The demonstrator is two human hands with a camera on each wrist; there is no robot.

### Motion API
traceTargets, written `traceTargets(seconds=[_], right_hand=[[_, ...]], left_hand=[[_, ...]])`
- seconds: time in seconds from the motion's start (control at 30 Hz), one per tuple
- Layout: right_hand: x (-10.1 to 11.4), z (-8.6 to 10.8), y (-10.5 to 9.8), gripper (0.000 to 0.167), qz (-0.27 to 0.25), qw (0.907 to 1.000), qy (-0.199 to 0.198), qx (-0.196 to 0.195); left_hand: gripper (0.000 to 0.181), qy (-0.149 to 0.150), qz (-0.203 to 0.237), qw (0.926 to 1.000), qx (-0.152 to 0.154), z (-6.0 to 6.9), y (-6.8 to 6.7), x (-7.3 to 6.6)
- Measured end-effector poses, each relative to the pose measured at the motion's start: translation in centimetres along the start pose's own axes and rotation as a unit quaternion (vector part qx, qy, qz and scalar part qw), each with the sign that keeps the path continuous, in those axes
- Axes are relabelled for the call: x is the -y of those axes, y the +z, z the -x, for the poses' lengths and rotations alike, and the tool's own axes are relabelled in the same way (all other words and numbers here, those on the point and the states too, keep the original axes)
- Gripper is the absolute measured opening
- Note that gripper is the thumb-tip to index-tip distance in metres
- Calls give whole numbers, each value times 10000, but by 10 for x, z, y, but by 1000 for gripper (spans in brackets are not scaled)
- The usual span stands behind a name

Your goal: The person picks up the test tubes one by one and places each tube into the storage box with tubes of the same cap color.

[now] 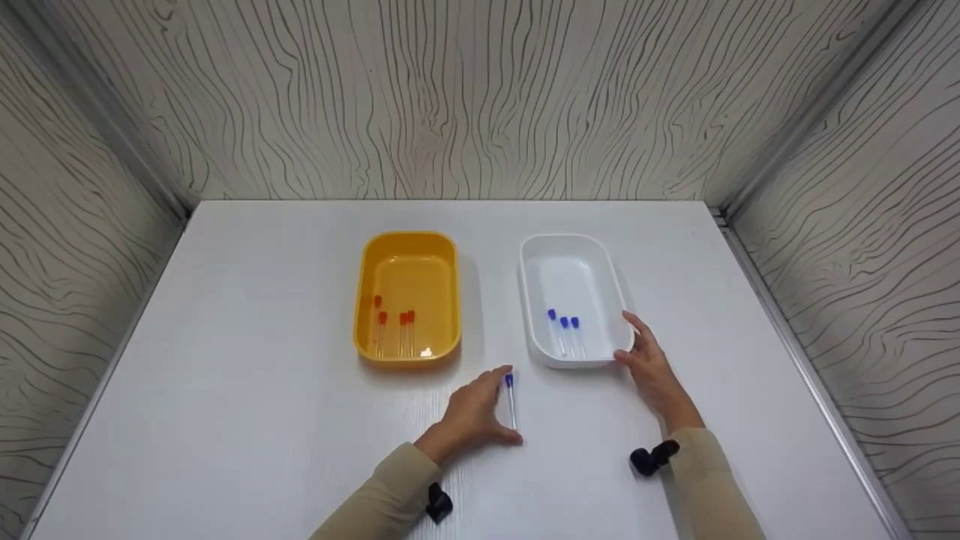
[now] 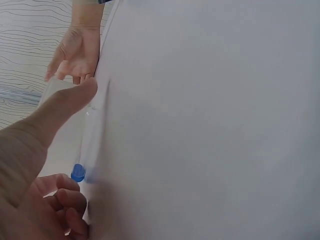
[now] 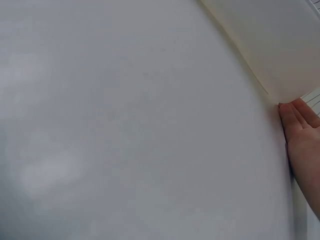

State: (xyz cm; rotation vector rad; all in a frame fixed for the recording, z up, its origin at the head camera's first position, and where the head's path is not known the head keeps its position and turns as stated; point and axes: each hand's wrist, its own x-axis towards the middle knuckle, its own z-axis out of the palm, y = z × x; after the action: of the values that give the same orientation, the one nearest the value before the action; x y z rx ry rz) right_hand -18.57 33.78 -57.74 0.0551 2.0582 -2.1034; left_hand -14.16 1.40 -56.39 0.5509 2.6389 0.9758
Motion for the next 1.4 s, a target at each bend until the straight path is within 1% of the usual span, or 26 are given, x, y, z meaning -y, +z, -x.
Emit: traceTargets(seconds=[0.1, 0.37, 0.5, 0.67, 0.83, 1.1, 1.23, 1.37, 1.4], right_hand=[[0, -1, 0, 76, 10, 10000, -2, -26], [0, 0, 0, 77, 35, 10000, -59, -38], [0, 0, 0, 76, 93, 9999, -63, -44], [0, 0, 0, 76, 50, 9999, -133, 7], [0, 0, 0, 76, 1, 9999, -140, 31], [3, 1, 0, 76, -73, 9999, -60, -33], [2, 1, 0, 76, 4, 10000, -32, -34], [2, 1, 0, 76, 2, 10000, -68, -14], [1, 1, 0, 76, 8, 10000, -75, -16]], left_hand=[[104, -50, -46, 10000, 42, 1, 0, -1], [100, -280, -96, 9993, 206, -1, 1, -2], [97, -256, -113, 9994, 180, -1, 2, -2], [96, -134, -108, 9998, 110, -1, 1, -1], [97, -152, -51, 9998, 120, -1, 1, -1], [95, -10, 212, 9998, 0, -4, -6, -3], [96, -45, 365, 9993, 17, -5, -11, -7], [96, -79, 472, 9988, -39, -7, -18, -10], [97, -135, 520, 9985, -37, -7, -20, -11]])
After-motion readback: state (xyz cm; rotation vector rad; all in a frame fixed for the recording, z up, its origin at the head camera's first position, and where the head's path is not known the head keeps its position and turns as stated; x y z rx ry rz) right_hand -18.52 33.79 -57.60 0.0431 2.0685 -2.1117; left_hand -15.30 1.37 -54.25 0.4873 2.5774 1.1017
